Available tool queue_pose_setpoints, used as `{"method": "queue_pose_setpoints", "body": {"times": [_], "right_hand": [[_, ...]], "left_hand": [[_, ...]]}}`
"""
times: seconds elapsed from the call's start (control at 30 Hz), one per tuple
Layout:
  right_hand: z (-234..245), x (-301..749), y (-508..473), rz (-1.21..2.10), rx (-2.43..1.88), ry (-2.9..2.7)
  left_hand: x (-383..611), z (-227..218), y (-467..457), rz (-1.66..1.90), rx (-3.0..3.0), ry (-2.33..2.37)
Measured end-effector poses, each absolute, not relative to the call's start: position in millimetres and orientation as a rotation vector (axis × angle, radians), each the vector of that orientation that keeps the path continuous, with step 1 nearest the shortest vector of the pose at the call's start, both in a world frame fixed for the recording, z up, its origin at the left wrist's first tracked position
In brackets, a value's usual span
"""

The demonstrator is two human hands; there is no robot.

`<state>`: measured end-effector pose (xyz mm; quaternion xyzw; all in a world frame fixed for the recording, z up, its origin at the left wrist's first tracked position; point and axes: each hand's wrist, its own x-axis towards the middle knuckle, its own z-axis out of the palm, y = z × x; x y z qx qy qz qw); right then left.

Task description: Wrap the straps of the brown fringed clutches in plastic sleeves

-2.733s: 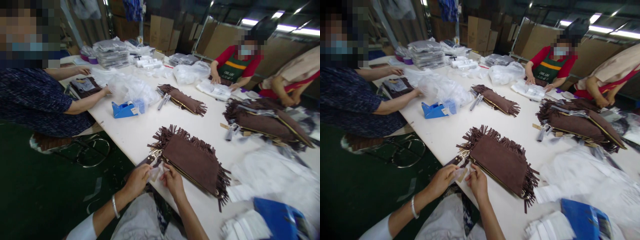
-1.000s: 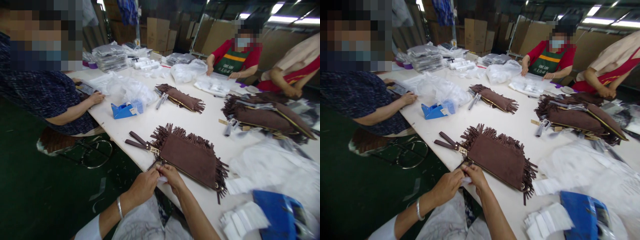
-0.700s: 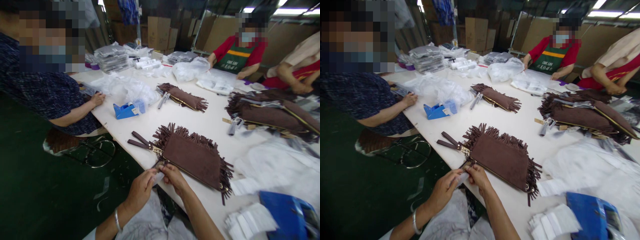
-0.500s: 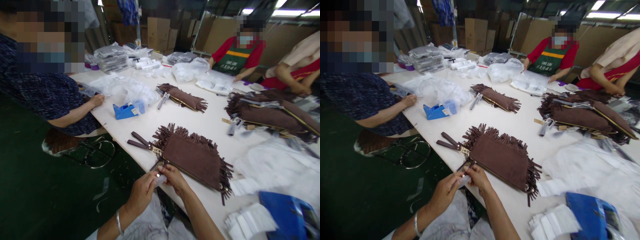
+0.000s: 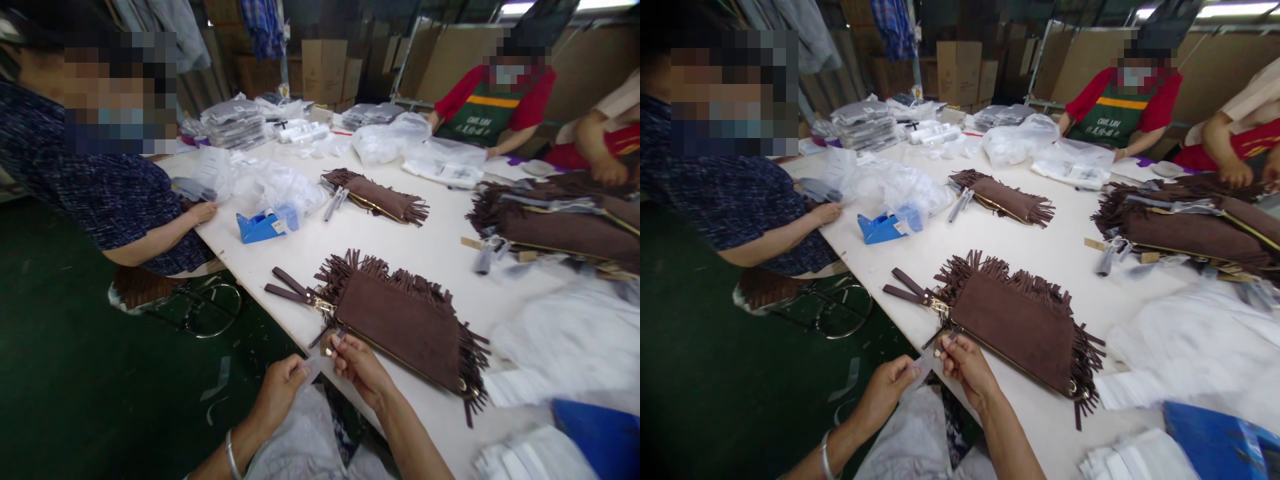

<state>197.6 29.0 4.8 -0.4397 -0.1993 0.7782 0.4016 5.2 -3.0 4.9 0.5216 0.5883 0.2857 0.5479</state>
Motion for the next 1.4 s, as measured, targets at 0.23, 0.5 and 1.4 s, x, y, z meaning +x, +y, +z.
{"method": "queue_pose_setpoints", "body": {"times": [0.23, 0.5, 1.4], "right_hand": [[8, 199, 27, 1.948, -1.155, -0.553], [11, 199, 28, 1.921, -1.162, -0.582], [16, 202, 29, 1.902, -1.136, -0.552]], "left_hand": [[14, 10, 1, 0.647, 1.306, 1.458], [12, 0, 0, 0.615, 1.269, 1.482], [18, 3, 3, 0.552, 1.075, 1.182]]}}
